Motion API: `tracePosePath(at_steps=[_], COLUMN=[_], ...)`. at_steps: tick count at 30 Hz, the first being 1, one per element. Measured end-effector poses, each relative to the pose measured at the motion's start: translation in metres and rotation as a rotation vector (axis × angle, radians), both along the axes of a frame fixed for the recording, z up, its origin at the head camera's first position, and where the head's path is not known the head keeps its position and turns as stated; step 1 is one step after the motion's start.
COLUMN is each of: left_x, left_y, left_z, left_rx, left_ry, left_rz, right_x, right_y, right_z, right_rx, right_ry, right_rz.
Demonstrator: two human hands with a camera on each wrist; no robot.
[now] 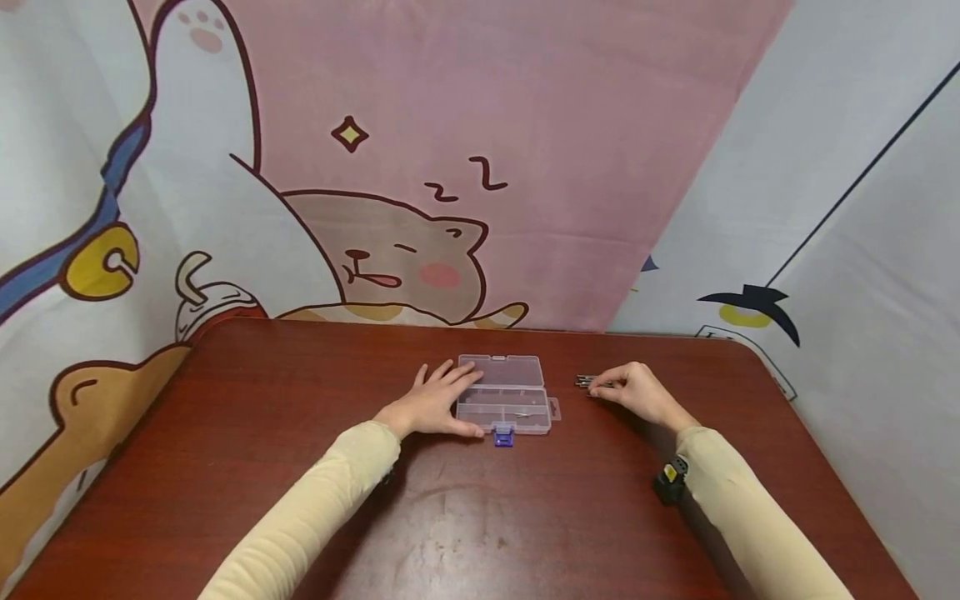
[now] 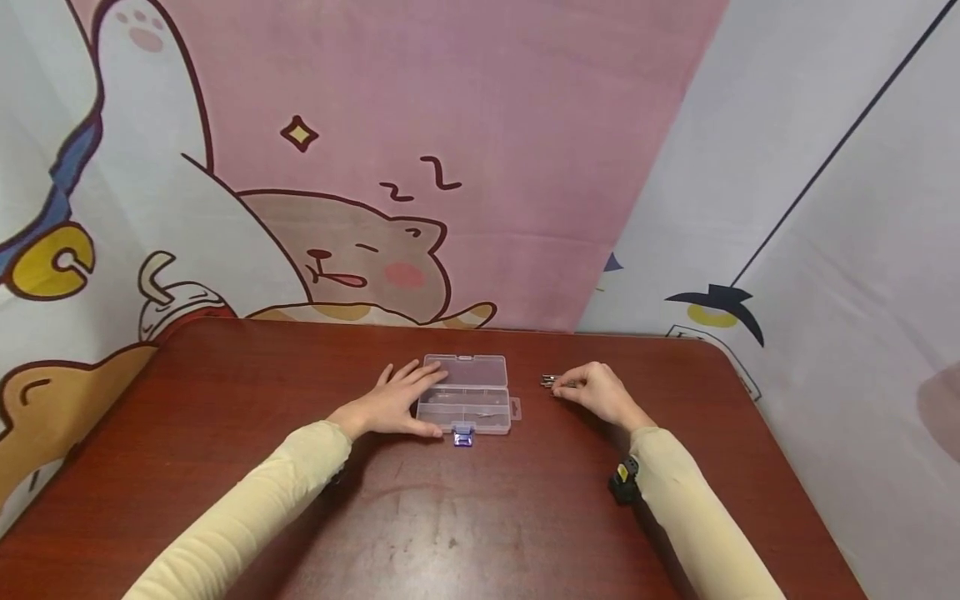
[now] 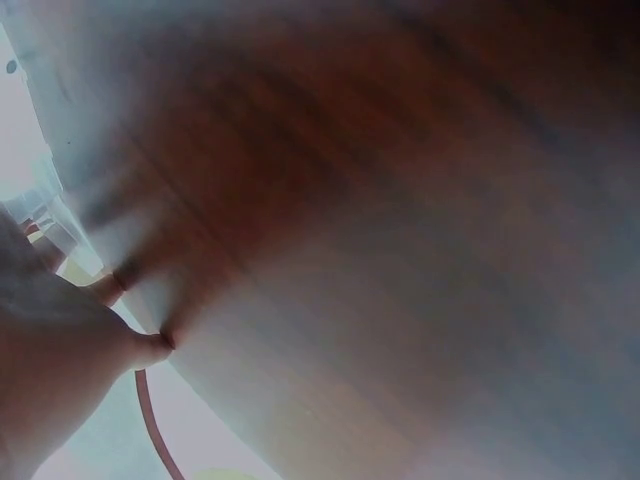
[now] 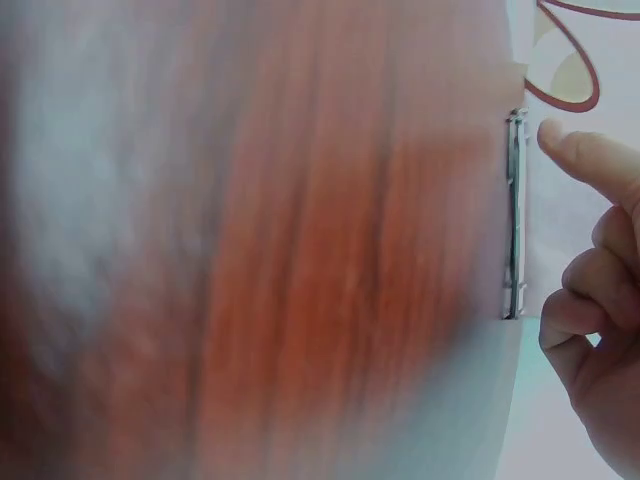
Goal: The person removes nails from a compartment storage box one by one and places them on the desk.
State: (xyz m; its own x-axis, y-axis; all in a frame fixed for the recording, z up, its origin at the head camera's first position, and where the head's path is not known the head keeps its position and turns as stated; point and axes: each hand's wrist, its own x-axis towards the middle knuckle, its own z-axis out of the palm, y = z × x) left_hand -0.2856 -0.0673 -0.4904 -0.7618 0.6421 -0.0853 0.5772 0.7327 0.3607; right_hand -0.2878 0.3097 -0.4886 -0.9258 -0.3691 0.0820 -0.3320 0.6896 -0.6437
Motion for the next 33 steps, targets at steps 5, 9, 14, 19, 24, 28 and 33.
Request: tracePosePath(at_steps=[5, 9, 14, 19, 24, 28, 33], left_x=[0.000, 0.001, 0.002, 0.002, 0.003, 0.003, 0.002], left_y=[-0.002, -0.002, 0.000, -0.001, -0.001, -0.001, -0.001], left_z=[0.000, 0.001, 0.003, 0.002, 0.002, 0.002, 0.001], left_rx=[-0.004, -0.012, -0.002, -0.002, 0.004, -0.001, -0.002], left_ry=[-0.001, -0.007, -0.004, -0.001, -0.011, -0.010, -0.004], left_rz=[-0.007, -0.003, -0.003, 0.004, 0.007, 0.005, 0.005], right_x=[0.006, 0.014, 0.022, 0.027, 0.034, 0.036, 0.036], right_y=[-0.009, -0.023, -0.043, -0.061, -0.073, -0.080, -0.089], right_z=[0.003, 0.004, 0.006, 0.007, 0.004, 0.002, 0.001], right_rx=[-0.029, -0.074, -0.109, -0.125, -0.160, -0.157, -0.093], right_ry=[0.018, 0.049, 0.097, 0.123, 0.166, 0.166, 0.152], right_rz=[-0.013, 0.011, 0.069, 0.116, 0.123, 0.130, 0.142])
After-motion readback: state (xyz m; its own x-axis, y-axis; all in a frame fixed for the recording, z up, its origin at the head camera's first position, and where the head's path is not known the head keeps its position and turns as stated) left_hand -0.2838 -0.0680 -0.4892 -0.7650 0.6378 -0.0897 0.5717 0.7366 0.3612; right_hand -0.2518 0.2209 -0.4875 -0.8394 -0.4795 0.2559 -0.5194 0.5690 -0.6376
